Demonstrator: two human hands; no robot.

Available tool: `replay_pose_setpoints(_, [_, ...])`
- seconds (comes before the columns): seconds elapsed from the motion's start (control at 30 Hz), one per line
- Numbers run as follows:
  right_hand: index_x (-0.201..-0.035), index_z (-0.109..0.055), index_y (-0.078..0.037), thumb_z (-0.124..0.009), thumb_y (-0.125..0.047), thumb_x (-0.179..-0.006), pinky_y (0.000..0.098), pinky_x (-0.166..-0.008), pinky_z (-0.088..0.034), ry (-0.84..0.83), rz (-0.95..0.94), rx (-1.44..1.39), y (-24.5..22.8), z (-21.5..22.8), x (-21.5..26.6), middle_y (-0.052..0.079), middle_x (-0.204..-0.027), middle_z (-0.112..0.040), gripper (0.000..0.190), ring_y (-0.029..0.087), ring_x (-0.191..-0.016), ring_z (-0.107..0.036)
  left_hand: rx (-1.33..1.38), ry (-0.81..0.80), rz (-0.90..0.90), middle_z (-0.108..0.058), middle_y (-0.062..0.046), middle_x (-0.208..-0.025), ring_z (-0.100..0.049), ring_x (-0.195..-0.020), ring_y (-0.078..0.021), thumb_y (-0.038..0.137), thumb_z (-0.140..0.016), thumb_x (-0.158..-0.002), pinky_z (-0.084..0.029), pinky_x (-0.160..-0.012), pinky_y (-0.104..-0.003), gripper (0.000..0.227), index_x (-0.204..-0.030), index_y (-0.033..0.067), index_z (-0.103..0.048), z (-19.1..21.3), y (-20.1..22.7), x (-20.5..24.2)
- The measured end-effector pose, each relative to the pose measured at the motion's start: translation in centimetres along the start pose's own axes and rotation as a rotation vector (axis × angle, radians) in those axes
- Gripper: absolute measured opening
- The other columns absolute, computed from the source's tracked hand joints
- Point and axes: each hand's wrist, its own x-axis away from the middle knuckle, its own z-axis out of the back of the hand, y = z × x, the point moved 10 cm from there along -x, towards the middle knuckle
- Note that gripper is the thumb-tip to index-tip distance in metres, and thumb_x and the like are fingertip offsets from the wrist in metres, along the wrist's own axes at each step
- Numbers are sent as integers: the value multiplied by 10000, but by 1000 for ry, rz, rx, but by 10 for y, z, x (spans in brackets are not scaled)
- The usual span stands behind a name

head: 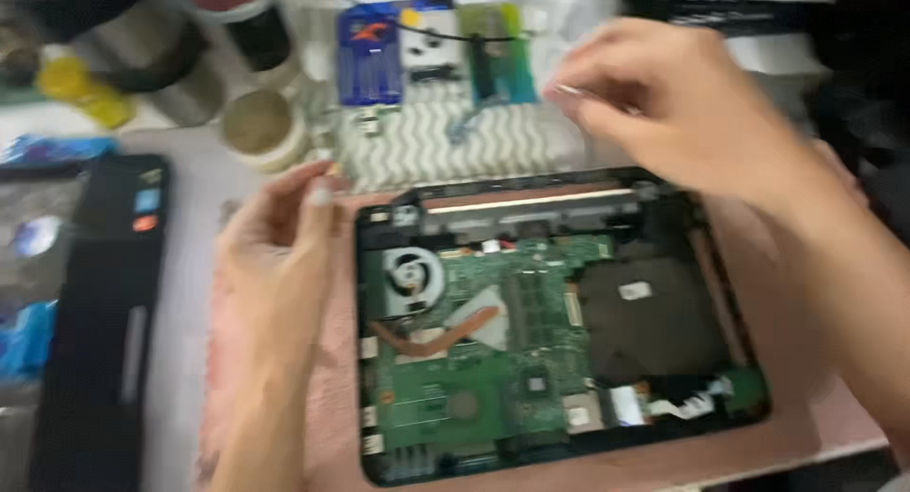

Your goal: The person disassembles a laptop by removing screws and detaching internal components. They use a screwdriver to loosen screws and carefully disconnect ribbon cables and other parts from the motherboard.

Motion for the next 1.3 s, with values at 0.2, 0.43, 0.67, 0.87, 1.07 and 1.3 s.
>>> replay_pose_setpoints(0.2, [-1276, -893, -159, -724, -169, -1137, 333, -1045, -530, 97, -284, -26, 31, 50, 126, 18, -1234, -841, 219, 174, -1142, -747, -147, -26, -114, -861, -24, -986, -770, -842, -68, 146, -743, -1146, -611, -759, -202, 176, -1280, 101, -847, -3, 18, 7])
replay_pose_setpoints(0.43, [-1369, -813, 15, -747, -5, -1163, 431, -1196, -582, 317, -578, -174, 217, -14, 296, 203, -1393, -821, 218, 301, -1310, -768, -483, -201, -699, -684, -42, -823, -587, -740, -212, 169, -767, -1101, -435, -711, -396, 244, -871, 89, -756, -66, 57, -43])
replay_pose_setpoints(0.67, [-1310, -798, 46, -746, -9, -1222, 343, -939, -544, 418, -680, -332, 189, -27, 289, 141, -1353, -830, 116, 260, -867, -663, -726, -306, -686, -700, -176, -983, -715, -857, -436, 15, -661, -926, -571, -714, -555, 218, -884, 121, -848, -163, -3, -166])
replay_pose_setpoints(0.87, [-1296, -792, -17, -721, -34, -1195, 291, -913, -539, 446, -574, -487, 188, -43, 286, 131, -1368, -824, 125, 202, -859, -654, -941, -441, -569, -734, -209, -1124, -745, -976, -469, 98, -827, -959, -618, -810, -568, 215, -1153, 29, -887, -192, -16, -172])
replay_pose_setpoints(1.07, [-1319, -644, 41, -666, 13, -1276, 360, -911, -534, 442, -637, -481, 217, -63, 303, 209, -1466, -780, 56, 274, -974, -661, -982, -442, -921, -742, -134, -1067, -715, -908, -382, -34, -738, -942, -515, -910, -522, 226, -830, 119, -861, -207, -3, -161])
replay_pose_setpoints(1.3, [-1367, -781, 22, -706, -53, -1282, 335, -834, -515, 460, -725, -456, 192, -54, 290, 138, -1363, -790, 136, 235, -881, -627, -1229, -206, -1352, -743, -105, -1067, -731, -937, -297, 6, -879, -910, -562, -884, -447, 114, -997, 74, -851, -222, 22, -136])
